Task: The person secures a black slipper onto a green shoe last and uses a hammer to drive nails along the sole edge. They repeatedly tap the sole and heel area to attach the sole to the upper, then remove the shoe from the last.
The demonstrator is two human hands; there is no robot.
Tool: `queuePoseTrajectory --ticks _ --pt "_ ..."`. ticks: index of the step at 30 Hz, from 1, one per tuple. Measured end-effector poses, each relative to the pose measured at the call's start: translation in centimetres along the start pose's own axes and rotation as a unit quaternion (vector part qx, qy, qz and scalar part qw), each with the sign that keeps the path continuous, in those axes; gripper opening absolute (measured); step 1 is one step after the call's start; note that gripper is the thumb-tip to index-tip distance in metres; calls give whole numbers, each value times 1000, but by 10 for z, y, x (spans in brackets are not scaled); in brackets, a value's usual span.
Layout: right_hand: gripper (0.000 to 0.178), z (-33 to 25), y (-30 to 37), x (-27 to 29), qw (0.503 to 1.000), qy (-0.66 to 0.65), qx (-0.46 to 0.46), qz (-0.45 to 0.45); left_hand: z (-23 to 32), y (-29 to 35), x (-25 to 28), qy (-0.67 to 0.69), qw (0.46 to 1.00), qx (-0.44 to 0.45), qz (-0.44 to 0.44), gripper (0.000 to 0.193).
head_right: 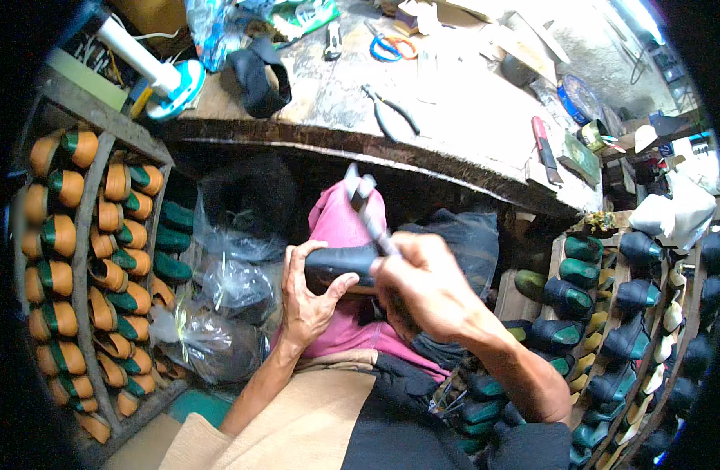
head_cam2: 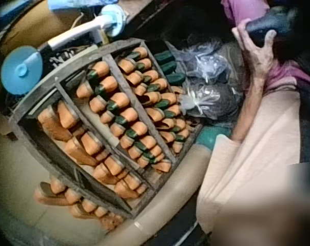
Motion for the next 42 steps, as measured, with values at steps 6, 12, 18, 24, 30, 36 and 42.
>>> queuePoseTrajectory --ticks 6,12,18,24,30,36,42 --pt "30 20 3 -3 990 81 -97 -65 1 -5 -2 20 1000 -22 0 67" --pt "26 12 -1 -5 999 6 19 -30 1 -5 -1 -2 1000 -9 -12 70" --pt "30 7 0 3 998 -43 35 11 0 -4 -2 23 1000 -1 -17 67" --pt "26 44 -9 37 989 142 -21 -20 5 -7 -1 30 999 19 -27 64" --pt "23 19 -49 212 899 185 135 373 7 -13 -1 35 999 8 -17 62" --pt "30 39 -103 319 791 360 116 480 6 -13 -3 22 999 14 -25 63" --pt "38 40 -128 342 751 458 109 463 12 -17 -3 23 999 19 -23 62"
Point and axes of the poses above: each hand's wrist, its own y-axis away from the middle knuckle, its own x-axis out of the back of the hand, z = x × y, the point moved 3 cm from there along -y, towards the middle knuckle, and after that the axes turned 10 degrees about -z, right-handed, at the moved point
